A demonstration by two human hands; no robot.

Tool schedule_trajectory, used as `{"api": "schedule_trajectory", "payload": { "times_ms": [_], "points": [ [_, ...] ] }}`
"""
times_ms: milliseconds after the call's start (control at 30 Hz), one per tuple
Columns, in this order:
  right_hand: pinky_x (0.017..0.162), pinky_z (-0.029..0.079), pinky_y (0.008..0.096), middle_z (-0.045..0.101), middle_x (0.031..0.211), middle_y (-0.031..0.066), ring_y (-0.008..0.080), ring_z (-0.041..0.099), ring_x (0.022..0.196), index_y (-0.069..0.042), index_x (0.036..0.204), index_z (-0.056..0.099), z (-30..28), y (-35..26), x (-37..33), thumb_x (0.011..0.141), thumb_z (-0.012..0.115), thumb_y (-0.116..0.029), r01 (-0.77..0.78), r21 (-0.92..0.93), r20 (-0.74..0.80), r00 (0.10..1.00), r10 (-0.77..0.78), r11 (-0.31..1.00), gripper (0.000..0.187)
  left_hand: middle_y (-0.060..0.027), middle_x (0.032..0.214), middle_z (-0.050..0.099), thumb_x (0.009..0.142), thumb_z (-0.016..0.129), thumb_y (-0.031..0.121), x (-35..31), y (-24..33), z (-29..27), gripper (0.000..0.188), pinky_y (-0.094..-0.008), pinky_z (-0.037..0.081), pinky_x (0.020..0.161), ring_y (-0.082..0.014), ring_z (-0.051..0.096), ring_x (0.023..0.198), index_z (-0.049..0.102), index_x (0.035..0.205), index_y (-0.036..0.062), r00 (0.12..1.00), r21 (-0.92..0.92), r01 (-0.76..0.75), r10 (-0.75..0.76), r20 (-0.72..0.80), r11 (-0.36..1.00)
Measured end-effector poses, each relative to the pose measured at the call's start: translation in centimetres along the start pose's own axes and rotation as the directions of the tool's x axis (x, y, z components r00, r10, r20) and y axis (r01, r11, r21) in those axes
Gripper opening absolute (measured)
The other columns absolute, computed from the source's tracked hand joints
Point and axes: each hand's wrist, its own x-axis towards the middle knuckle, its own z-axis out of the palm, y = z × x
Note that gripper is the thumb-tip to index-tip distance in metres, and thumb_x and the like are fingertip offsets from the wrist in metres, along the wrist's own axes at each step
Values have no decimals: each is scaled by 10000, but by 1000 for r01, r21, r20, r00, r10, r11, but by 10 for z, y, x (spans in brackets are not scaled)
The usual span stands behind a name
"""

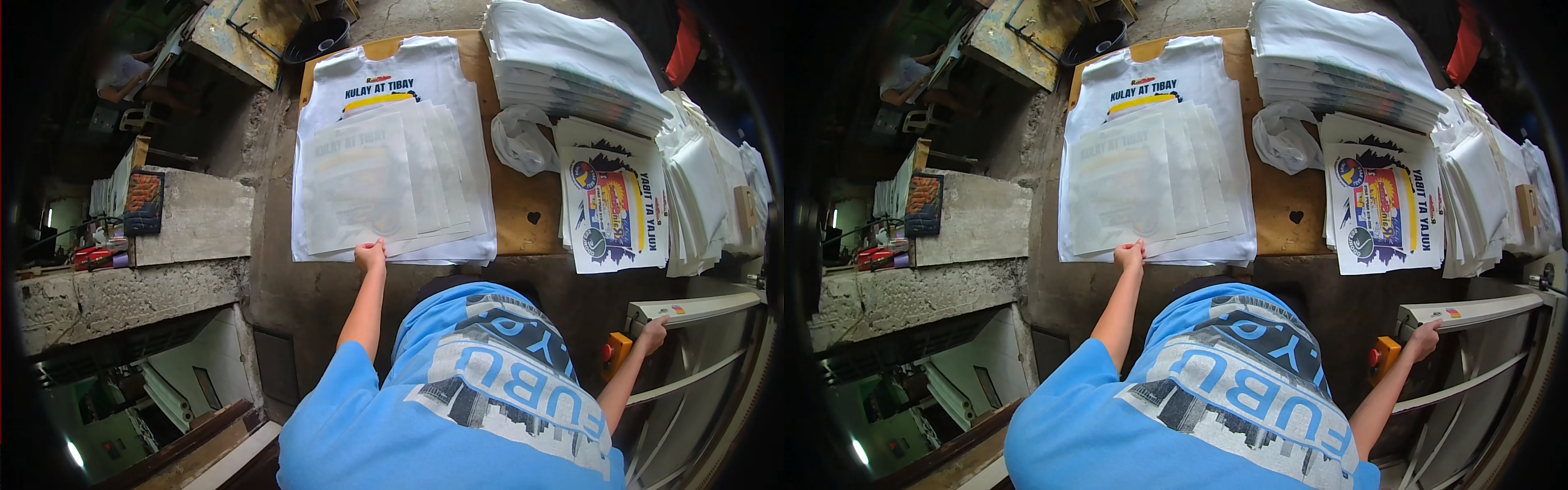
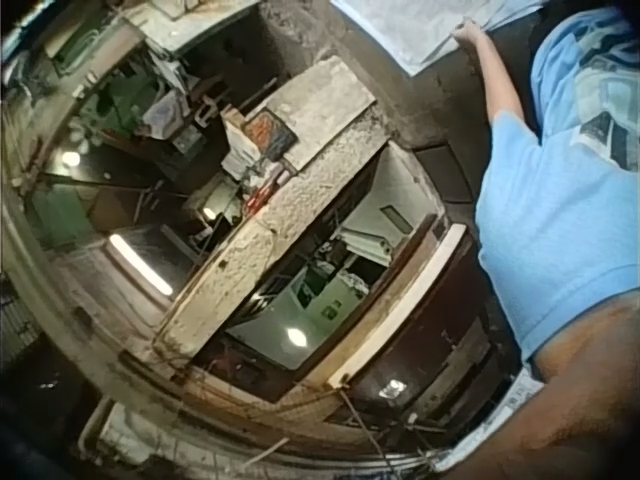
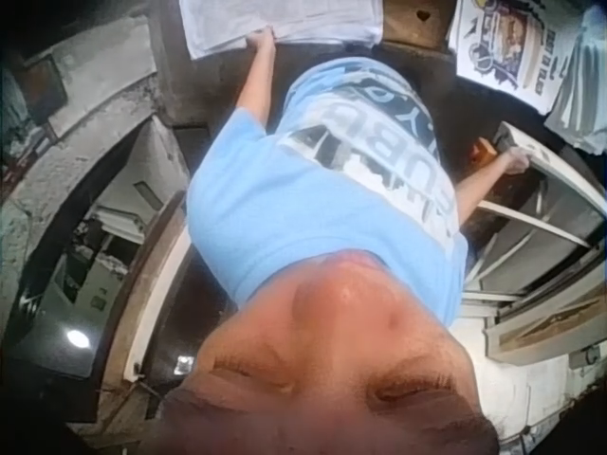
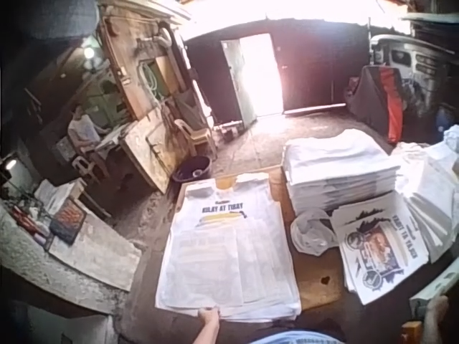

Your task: Placing white shirts onto a printing machine bed and positioning transfer paper for heat-press printing.

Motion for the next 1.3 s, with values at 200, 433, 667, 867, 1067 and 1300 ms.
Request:
{"api": "schedule_trajectory", "payload": {
  "times_ms": [200,433,667,867,1067,1300],
  "points": [
    [865,390,428,559,1030,241,388,505,1003,52,979,589,-3,-4,-4,843,243,-522,-5,36,13,1000,5,999,684,-182,1168,460,691,663,398,-40,6,1,578,-493,355,840,-286,440,1084,441,1134,101,587,553,-735,776,229,393],
    [857,396,435,561,1034,233,389,508,998,53,988,584,-4,-5,-10,850,233,-520,2,59,10,1000,-2,998,686,-212,1392,110,715,585,501,-55,-4,20,820,-588,199,916,-320,165,1271,182,1364,201,621,735,-664,648,441,136],
    [845,403,444,567,1022,227,393,511,987,41,969,595,-1,1,0,853,224,-518,15,35,4,1000,-15,999,681,-193,1399,93,647,673,347,-72,10,26,877,-610,192,912,-333,168,1274,176,1361,241,473,586,-810,610,636,18],
    [837,412,456,564,1034,223,390,517,982,27,971,599,-3,-5,-7,856,215,-520,-10,37,18,1000,9,999,678,-206,1407,13,562,719,322,-62,30,16,1026,-647,183,915,-364,110,1291,96,1371,227,456,562,-806,408,791,-188],
    [825,423,455,568,1035,213,382,525,975,17,976,600,-4,-2,-8,860,212,-521,2,45,15,1000,-3,999,673,-238,1374,125,559,734,301,-56,50,19,1046,-630,233,902,-380,198,1255,86,1372,189,421,494,-853,340,841,-168],
    [817,431,457,578,1027,196,366,542,957,11,985,597,-6,-8,-12,869,215,-503,16,62,27,999,-17,998,651,-163,1188,394,582,711,198,-33,37,34,878,-492,368,814,-282,479,1002,254,1329,141,333,576,-688,513,791,-441]
  ]
}}
